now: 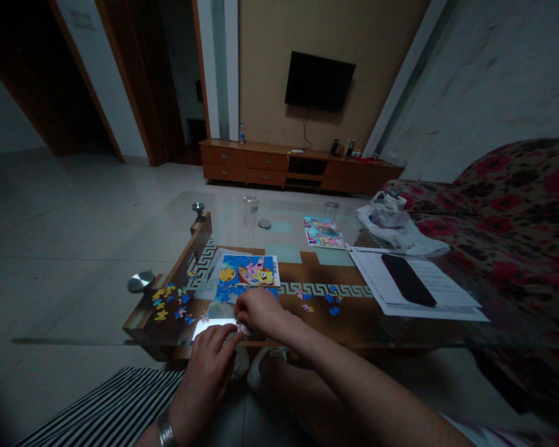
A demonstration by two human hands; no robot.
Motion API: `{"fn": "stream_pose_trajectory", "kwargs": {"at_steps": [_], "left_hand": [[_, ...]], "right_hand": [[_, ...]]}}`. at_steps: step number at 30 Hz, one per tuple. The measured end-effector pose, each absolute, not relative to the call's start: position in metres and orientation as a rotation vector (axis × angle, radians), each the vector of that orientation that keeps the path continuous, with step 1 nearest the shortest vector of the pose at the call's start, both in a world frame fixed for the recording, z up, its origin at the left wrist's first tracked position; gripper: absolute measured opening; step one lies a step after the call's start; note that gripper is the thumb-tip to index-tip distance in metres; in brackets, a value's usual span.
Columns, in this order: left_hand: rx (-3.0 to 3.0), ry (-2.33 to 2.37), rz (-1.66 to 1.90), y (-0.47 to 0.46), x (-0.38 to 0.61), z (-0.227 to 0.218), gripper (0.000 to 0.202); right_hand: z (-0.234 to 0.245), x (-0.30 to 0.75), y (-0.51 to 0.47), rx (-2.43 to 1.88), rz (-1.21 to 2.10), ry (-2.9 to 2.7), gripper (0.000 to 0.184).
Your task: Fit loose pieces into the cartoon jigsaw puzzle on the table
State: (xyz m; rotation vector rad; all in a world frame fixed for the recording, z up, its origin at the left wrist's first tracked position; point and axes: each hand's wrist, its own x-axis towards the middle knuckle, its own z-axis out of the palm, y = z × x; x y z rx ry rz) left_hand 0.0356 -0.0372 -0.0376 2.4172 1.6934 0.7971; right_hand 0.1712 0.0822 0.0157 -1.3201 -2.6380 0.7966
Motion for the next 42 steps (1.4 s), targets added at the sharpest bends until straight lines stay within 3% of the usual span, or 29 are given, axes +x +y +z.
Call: {"fn": "stream_pose_trajectory", "kwargs": {"at_steps": [42], "left_hand": [[2.41, 1.671, 0.798, -0.0376, 0.0347, -0.0376, 0.054]], "right_hand": [[0.0195, 0.1723, 0.0832, -1.235, 0.85, -2.66, 0.017]]}}
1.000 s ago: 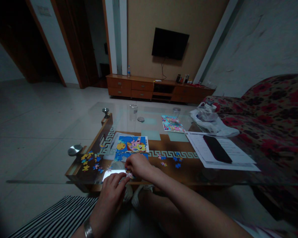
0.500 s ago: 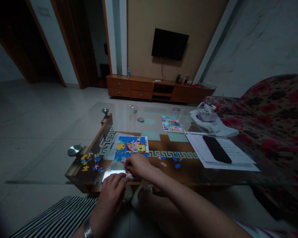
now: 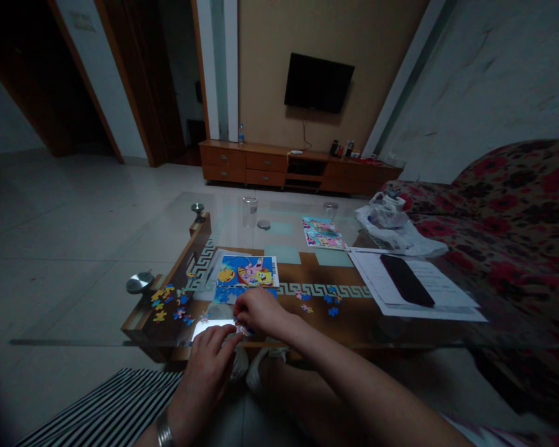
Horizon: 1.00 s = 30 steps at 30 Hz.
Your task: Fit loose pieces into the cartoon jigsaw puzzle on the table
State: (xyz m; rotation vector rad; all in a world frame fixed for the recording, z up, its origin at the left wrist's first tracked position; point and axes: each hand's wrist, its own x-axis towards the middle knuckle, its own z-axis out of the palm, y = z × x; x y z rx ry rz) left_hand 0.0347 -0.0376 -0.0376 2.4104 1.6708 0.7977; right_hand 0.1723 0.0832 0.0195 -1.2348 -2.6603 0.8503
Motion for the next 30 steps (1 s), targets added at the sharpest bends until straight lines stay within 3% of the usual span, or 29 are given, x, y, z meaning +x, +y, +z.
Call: {"fn": "stream_pose_trajectory", "kwargs": {"at_steps": [7, 20, 30], "left_hand": [[2.412, 1.687, 0.791, -0.038, 0.035, -0.037, 0.052], [2.37, 1.698, 0.748, -0.038, 0.035, -0.036, 0.058], [2.376, 1.686, 0.762, -0.037, 0.035, -0.038, 0.056]], "right_hand": [[0.022, 0.175, 0.087, -1.262, 0.829, -2.546, 0.029], [0.028, 0.18, 0.087, -1.426, 0.969, -2.38, 0.015], [0.028, 0.178, 0.088, -1.316, 0.881, -2.541, 0.02]]}}
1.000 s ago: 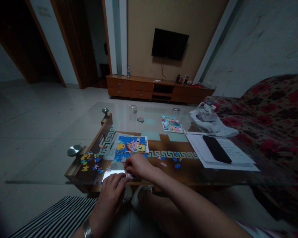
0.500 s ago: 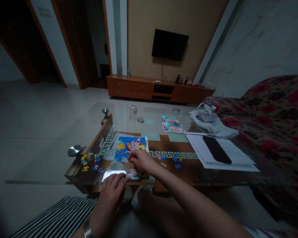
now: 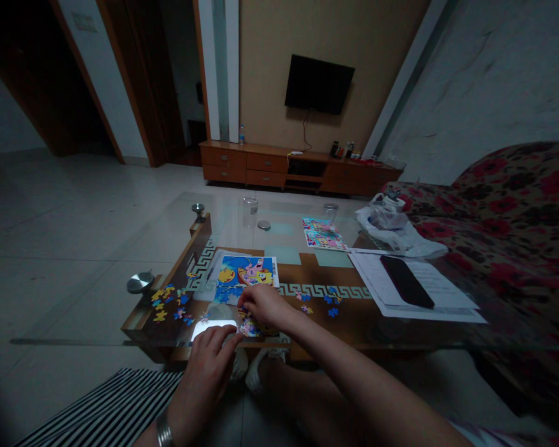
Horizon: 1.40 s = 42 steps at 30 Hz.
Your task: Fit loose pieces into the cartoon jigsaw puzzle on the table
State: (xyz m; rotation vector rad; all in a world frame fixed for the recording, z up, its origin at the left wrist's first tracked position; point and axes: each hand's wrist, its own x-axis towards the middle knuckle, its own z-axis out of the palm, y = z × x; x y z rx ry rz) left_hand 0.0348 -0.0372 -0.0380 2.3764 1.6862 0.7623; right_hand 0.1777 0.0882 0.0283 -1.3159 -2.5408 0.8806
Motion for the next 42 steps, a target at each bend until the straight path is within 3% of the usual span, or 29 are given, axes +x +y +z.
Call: {"fn": "stream_pose_trajectory", "kwargs": {"at_steps": [9, 26, 42], "left_hand": [[2.412, 1.702, 0.741, -0.038, 0.036, -0.038, 0.056], [2.412, 1.7, 0.72, -0.039, 0.035, -0.035, 0.06], [2.427, 1.717, 0.731, -0.038, 0.036, -0.037, 0.055]], "right_hand": [[0.023, 0.174, 0.086, -1.077, 0.896, -2.705, 0.019], [0.008, 0.18, 0.093, -1.075, 0.865, -2.676, 0.01], [0.025, 0.177, 0.088, -1.176, 0.681, -2.727, 0.01]]}}
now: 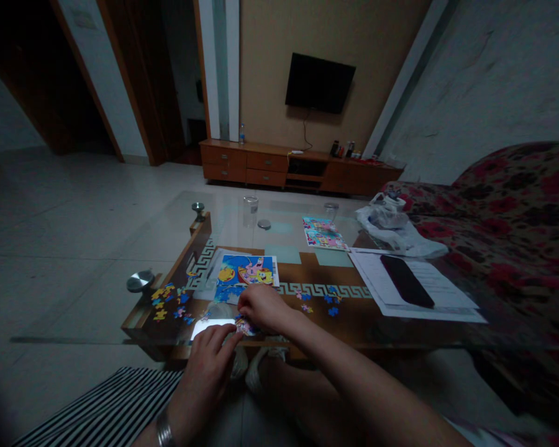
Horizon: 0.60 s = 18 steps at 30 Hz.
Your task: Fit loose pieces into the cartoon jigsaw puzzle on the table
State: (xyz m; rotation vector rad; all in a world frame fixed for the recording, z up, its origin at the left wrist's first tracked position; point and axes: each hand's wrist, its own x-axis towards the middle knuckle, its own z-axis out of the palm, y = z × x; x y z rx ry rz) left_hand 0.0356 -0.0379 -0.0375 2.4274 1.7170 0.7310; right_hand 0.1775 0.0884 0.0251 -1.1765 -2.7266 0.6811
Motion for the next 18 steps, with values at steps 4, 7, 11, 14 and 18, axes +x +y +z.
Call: {"fn": "stream_pose_trajectory", "kwargs": {"at_steps": [4, 7, 11, 14, 18], "left_hand": [[2.418, 1.711, 0.79, -0.039, 0.036, -0.04, 0.06], [2.416, 1.698, 0.825, -0.039, 0.036, -0.041, 0.061], [2.427, 1.696, 0.815, -0.04, 0.036, -0.04, 0.057], [2.423, 1.704, 0.796, -0.04, 0.036, -0.039, 0.055], [2.43, 1.718, 0.784, -0.04, 0.036, -0.04, 0.057]], "right_hand": [[0.029, 0.179, 0.086, -1.179, 0.686, -2.752, 0.007], [0.027, 0.18, 0.086, -1.183, 0.693, -2.754, 0.007], [0.02, 0.181, 0.086, -1.19, 0.703, -2.744, 0.01], [0.016, 0.18, 0.086, -1.209, 0.713, -2.731, 0.013], [0.014, 0.179, 0.086, -1.222, 0.721, -2.72, 0.012]]}}
